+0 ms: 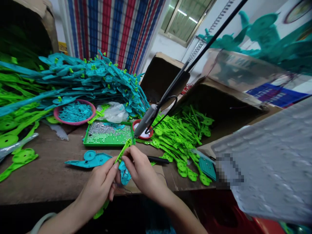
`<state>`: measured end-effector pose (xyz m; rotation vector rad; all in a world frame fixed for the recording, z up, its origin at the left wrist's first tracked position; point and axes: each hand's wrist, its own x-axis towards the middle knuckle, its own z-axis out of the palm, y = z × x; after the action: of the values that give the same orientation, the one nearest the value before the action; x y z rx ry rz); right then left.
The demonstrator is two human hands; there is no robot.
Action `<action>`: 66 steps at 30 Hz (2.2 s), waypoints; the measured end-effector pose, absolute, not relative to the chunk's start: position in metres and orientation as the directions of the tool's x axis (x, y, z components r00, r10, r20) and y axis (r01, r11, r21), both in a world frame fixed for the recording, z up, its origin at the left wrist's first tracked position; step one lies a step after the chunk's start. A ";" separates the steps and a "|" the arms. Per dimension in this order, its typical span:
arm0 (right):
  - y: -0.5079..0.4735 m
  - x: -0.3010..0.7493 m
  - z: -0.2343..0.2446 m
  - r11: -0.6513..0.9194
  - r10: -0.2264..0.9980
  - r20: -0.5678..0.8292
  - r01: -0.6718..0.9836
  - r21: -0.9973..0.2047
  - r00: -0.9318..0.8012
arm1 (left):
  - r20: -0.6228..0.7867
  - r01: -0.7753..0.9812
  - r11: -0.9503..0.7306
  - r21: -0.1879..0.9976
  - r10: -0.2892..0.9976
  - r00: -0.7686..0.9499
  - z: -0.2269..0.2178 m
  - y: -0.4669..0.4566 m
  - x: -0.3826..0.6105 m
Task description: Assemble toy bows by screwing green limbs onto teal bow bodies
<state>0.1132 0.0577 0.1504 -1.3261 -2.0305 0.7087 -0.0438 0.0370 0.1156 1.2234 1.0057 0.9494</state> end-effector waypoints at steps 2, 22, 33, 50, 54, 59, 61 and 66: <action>0.058 0.113 0.147 0.337 0.935 0.207 0.541 -0.771 -0.287 | -0.081 -0.050 0.096 0.994 0.969 0.235 0.113 0.036 -0.043; 0.047 0.106 0.125 0.503 0.860 0.415 0.623 -0.599 -0.295 | 0.192 0.281 -0.211 0.936 0.977 0.092 0.099 0.032 -0.041; 0.043 0.111 0.109 0.293 0.952 0.249 0.298 -0.909 -0.176 | 0.268 0.407 -0.302 0.862 0.953 0.138 0.083 0.031 -0.040; 0.039 0.119 0.098 0.633 0.768 0.561 0.496 -0.594 -0.309 | 0.359 0.519 -0.411 0.749 0.911 0.202 0.075 0.020 -0.041; 0.042 0.128 0.088 0.719 0.695 0.638 0.349 -0.601 -0.332 | 0.193 0.365 -0.285 0.887 0.944 0.267 0.083 0.017 -0.042; 0.045 0.134 0.080 0.736 0.677 0.632 0.360 -0.574 -0.376 | 0.036 0.293 -0.127 0.948 0.954 0.296 0.081 0.017 -0.044; 0.043 0.132 0.080 0.730 0.683 0.615 0.400 -0.554 -0.395 | 0.056 0.316 -0.148 0.937 0.958 0.283 0.079 0.017 -0.045; 0.035 0.121 0.088 0.597 0.800 0.541 0.417 -0.685 -0.259 | 0.262 0.445 -0.359 0.820 0.928 0.266 0.074 0.016 -0.045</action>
<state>0.1210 0.0352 0.0876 -0.9785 -1.8837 0.5109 -0.0451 0.0158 0.0736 1.9234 1.2376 1.0075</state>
